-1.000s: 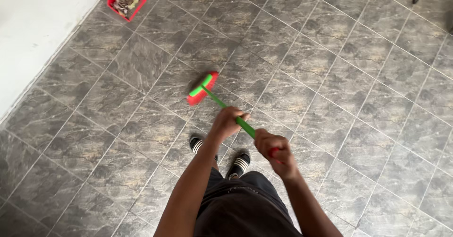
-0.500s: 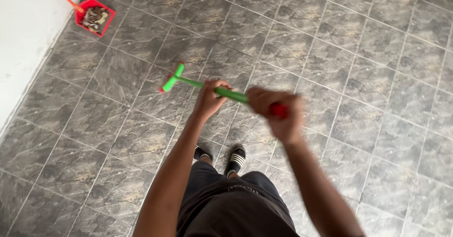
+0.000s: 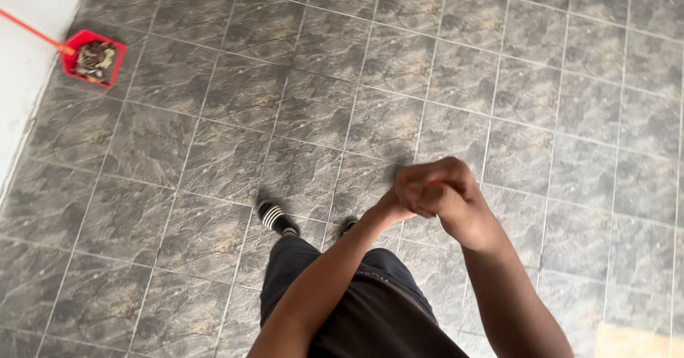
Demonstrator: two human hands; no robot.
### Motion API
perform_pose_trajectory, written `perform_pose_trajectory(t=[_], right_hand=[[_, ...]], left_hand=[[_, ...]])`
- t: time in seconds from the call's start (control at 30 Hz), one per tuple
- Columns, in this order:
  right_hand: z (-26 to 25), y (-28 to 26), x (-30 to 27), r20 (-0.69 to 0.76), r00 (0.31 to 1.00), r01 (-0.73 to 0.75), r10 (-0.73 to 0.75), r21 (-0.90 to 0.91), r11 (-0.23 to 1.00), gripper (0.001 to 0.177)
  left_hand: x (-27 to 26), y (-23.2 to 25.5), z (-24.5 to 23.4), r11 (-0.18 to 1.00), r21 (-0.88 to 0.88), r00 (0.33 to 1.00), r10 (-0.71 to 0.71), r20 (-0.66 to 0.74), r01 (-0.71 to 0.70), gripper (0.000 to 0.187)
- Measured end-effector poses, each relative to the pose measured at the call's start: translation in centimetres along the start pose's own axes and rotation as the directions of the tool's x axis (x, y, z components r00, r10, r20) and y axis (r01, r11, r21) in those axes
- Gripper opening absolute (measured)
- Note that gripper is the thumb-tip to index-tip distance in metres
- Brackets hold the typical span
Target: The person sweeps a tiled floor using a broom with a green handle and red bristles, moving debris across the surface near a bicycle and a scooter.
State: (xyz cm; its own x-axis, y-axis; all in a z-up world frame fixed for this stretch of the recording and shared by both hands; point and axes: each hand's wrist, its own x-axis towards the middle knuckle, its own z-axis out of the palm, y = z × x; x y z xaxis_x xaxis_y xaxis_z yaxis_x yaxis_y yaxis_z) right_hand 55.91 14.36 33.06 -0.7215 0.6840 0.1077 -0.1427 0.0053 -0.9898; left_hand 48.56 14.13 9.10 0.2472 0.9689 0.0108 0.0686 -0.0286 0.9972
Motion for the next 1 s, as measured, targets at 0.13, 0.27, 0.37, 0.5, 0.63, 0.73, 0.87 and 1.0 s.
perform_pose_trajectory(t=[0.13, 0.27, 0.37, 0.5, 0.63, 0.73, 0.87, 1.0], right_hand=[[-0.9, 0.7, -1.2, 0.005, 0.999, 0.041, -0.041, -0.005, 0.999, 0.028], [-2.4, 1.0, -1.6, 0.079, 0.992, 0.095, -0.097, 0.035, 0.995, 0.032], [-2.9, 2.1, -1.4, 0.104, 0.981, 0.158, -0.163, 0.055, 0.986, 0.033], [-2.8, 4.9, -0.3, 0.075, 0.967, 0.234, -0.244, 0.118, 0.965, 0.036], [-1.6, 8.3, 1.1, -0.031, 0.971, 0.240, -0.238, 0.181, 0.954, 0.039], [0.4, 11.4, 3.0, -0.079, 0.971, 0.236, -0.224, 0.199, 0.951, 0.038], [4.3, 14.1, 6.0, -0.222, 0.972, 0.120, -0.070, 0.218, 0.968, 0.053], [5.2, 14.3, 8.8, -0.191, 0.981, 0.083, -0.045, 0.201, 0.976, 0.056]], left_hand=[[-0.1, -3.3, 0.0, 0.971, 0.067, 0.964, -0.237, 0.120, 0.230, 0.016], [-0.6, -3.3, -3.7, 0.932, 0.327, 0.976, -0.195, 0.096, 0.154, 0.046], [-1.3, -1.8, -7.3, 0.925, 0.331, 0.975, -0.217, 0.056, 0.187, 0.056], [-1.7, -2.1, -10.9, 0.906, 0.328, 0.952, -0.302, 0.056, 0.268, 0.046], [-1.8, -4.9, -15.4, 0.868, 0.435, 0.966, -0.258, -0.018, 0.240, 0.055], [-2.5, -7.5, -18.9, 0.860, 0.410, 0.952, -0.280, -0.120, 0.304, 0.054], [-3.3, -10.4, -23.9, 0.783, 0.502, 0.928, -0.272, -0.255, 0.367, 0.050], [-3.2, -11.1, -27.6, 0.791, 0.537, 0.917, -0.073, -0.393, 0.293, 0.048]])
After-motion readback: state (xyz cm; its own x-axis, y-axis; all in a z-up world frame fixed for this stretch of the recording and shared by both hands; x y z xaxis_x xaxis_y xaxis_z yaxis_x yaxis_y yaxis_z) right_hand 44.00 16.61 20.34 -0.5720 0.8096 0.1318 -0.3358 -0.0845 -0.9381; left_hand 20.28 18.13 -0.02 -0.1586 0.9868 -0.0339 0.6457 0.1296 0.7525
